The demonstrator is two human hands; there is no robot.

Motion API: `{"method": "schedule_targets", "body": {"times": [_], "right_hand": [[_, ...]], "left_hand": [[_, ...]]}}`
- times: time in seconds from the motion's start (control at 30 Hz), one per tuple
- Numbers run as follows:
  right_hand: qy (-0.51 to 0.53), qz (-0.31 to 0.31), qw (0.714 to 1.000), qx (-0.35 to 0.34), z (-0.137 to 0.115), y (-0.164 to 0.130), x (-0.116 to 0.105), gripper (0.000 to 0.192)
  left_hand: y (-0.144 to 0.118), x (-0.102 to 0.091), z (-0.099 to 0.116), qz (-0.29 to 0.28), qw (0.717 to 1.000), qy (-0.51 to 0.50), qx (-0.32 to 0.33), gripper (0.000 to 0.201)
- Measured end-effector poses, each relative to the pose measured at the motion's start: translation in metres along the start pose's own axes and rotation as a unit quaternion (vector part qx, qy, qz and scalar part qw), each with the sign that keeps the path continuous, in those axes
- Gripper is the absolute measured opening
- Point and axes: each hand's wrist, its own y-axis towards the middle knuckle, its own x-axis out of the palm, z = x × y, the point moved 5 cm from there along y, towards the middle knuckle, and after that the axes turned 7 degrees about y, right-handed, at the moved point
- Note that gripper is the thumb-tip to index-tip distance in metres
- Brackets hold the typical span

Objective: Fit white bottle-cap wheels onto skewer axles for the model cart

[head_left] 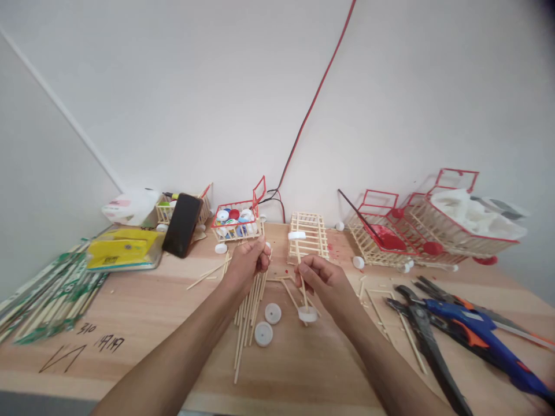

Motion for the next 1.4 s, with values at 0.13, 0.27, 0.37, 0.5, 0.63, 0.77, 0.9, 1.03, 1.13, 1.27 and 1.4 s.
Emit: {"method": "schedule_targets", "body": {"times": [0.13, 0.27, 0.37, 0.5, 0.63, 0.77, 0.9, 1.03, 1.13, 1.27, 1.4], "right_hand": [[0.019, 0.006, 1.0, 0.011, 0.002, 0.001, -0.002, 0.029], [0.034, -0.011, 0.999, 0.009, 0.0, 0.0, 0.001, 0.028], [0.062, -0.023, 0.998, 0.023, 0.001, -0.002, 0.004, 0.029], [0.131, -0.02, 0.989, 0.066, 0.004, -0.004, 0.007, 0.03], [0.216, -0.025, 0.971, 0.096, 0.007, -0.005, 0.008, 0.029], [0.271, -0.014, 0.956, 0.115, 0.01, -0.004, 0.004, 0.028], [0.32, -0.01, 0.939, 0.126, 0.009, -0.002, 0.003, 0.029], [0.309, -0.005, 0.943, 0.126, 0.009, -0.003, 0.003, 0.03], [0.299, -0.003, 0.946, 0.125, 0.012, -0.003, 0.003, 0.029], [0.31, 0.0, 0.939, 0.148, 0.017, -0.002, 0.006, 0.028], [0.335, -0.003, 0.926, 0.176, 0.021, -0.003, 0.01, 0.029]], "left_hand": [[-0.005, 0.005, 0.003, -0.013, 1.0, 0.003, -0.012, 0.029], [-0.007, 0.009, 0.009, -0.019, 0.999, 0.038, 0.003, 0.031], [-0.008, 0.011, 0.026, -0.025, 0.99, 0.137, 0.033, 0.028], [-0.013, 0.01, 0.05, -0.037, 0.946, 0.309, 0.094, 0.019], [-0.022, 0.005, 0.056, 0.009, 0.797, 0.54, 0.27, 0.037], [-0.023, 0.008, 0.046, -0.014, 0.681, 0.612, 0.401, 0.025], [-0.016, 0.013, 0.053, -0.026, 0.693, 0.556, 0.458, 0.02], [-0.012, 0.012, 0.05, 0.001, 0.749, 0.502, 0.432, 0.01], [-0.017, 0.012, 0.04, -0.006, 0.744, 0.514, 0.427, 0.002], [-0.023, 0.009, 0.044, 0.046, 0.718, 0.532, 0.447, 0.018], [-0.023, 0.011, 0.048, 0.059, 0.701, 0.536, 0.466, 0.039]]}}
